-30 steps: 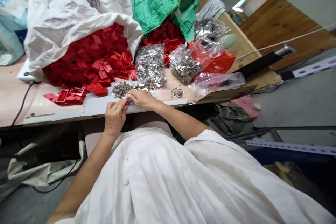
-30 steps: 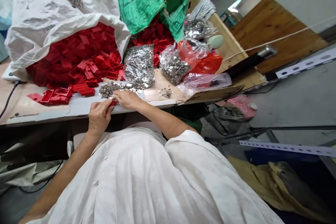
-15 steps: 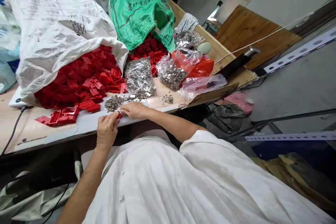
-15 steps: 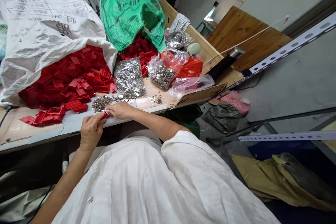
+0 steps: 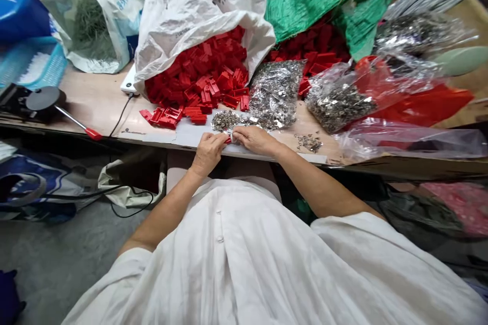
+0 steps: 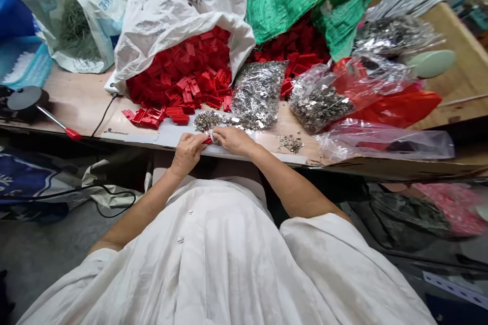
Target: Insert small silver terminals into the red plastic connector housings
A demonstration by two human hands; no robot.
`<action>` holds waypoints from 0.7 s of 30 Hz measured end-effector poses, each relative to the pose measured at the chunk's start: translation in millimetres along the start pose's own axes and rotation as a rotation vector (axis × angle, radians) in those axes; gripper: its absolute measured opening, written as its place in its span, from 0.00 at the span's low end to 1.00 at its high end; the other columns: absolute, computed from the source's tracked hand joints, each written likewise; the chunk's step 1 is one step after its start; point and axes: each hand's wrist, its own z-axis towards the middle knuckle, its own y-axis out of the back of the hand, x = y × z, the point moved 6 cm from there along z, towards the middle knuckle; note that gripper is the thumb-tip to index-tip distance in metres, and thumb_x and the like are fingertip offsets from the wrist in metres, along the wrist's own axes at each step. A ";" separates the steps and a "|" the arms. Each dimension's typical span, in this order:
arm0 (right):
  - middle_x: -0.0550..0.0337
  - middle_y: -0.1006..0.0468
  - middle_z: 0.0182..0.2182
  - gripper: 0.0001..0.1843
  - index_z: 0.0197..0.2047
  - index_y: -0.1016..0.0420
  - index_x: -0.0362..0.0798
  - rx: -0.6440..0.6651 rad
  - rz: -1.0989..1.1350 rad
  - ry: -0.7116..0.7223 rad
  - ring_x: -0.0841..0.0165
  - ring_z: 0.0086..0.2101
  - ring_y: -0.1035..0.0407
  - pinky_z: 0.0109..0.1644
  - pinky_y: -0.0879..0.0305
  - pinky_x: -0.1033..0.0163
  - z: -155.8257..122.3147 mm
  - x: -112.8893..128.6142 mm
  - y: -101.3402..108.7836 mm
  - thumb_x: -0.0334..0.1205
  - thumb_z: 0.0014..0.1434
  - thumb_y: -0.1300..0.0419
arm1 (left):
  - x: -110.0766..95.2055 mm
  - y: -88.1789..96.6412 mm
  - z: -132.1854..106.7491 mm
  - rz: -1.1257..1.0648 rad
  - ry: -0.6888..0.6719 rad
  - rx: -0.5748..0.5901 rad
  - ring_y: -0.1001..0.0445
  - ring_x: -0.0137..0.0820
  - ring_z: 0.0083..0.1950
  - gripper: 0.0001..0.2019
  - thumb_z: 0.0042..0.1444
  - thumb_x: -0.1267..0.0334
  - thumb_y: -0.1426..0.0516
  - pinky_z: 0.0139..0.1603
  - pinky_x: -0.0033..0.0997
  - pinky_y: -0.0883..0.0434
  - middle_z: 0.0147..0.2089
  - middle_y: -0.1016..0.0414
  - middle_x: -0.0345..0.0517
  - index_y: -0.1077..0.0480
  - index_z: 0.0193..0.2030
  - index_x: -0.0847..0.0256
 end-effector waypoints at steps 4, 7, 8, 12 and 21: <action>0.63 0.27 0.37 0.15 0.43 0.30 0.49 0.033 -0.064 -0.007 0.74 0.34 0.38 0.38 0.51 0.67 1.4 -0.3 0.0 0.47 0.69 0.54 | 0.9 -0.1 -0.5 -0.003 -0.013 -0.015 0.29 0.30 0.46 0.11 0.64 0.72 0.45 0.50 0.36 0.35 0.50 0.25 0.41 0.32 0.53 0.64; 0.62 0.26 0.40 0.16 0.44 0.31 0.50 0.081 -0.129 -0.021 0.73 0.36 0.38 0.38 0.52 0.65 2.0 -0.1 -0.9 0.48 0.70 0.56 | 2.4 -2.0 -1.2 -0.014 -0.015 -0.006 0.29 0.30 0.45 0.11 0.63 0.72 0.44 0.49 0.36 0.35 0.50 0.25 0.39 0.33 0.52 0.64; 0.62 0.26 0.41 0.17 0.45 0.31 0.50 0.090 -0.149 -0.021 0.73 0.37 0.38 0.38 0.53 0.65 2.1 0.5 -1.1 0.48 0.70 0.57 | 2.8 -2.4 -1.6 -0.018 -0.010 -0.003 0.29 0.30 0.45 0.11 0.63 0.72 0.44 0.49 0.36 0.35 0.50 0.25 0.39 0.34 0.52 0.64; 0.60 0.27 0.41 0.17 0.44 0.34 0.50 0.108 -0.269 -0.048 0.69 0.39 0.38 0.37 0.54 0.64 2.7 3.7 -3.1 0.48 0.69 0.58 | 1.3 -1.6 -2.6 -0.017 -0.010 -0.017 0.31 0.30 0.45 0.10 0.64 0.72 0.45 0.49 0.35 0.34 0.51 0.25 0.39 0.33 0.51 0.64; 0.64 0.27 0.41 0.16 0.46 0.31 0.50 0.051 -0.183 -0.012 0.72 0.40 0.35 0.42 0.48 0.65 0.7 2.0 -1.5 0.47 0.70 0.56 | 1.6 4.4 -1.2 -0.008 0.021 -0.063 0.37 0.33 0.41 0.18 0.56 0.72 0.38 0.47 0.33 0.35 0.42 0.25 0.45 0.31 0.53 0.71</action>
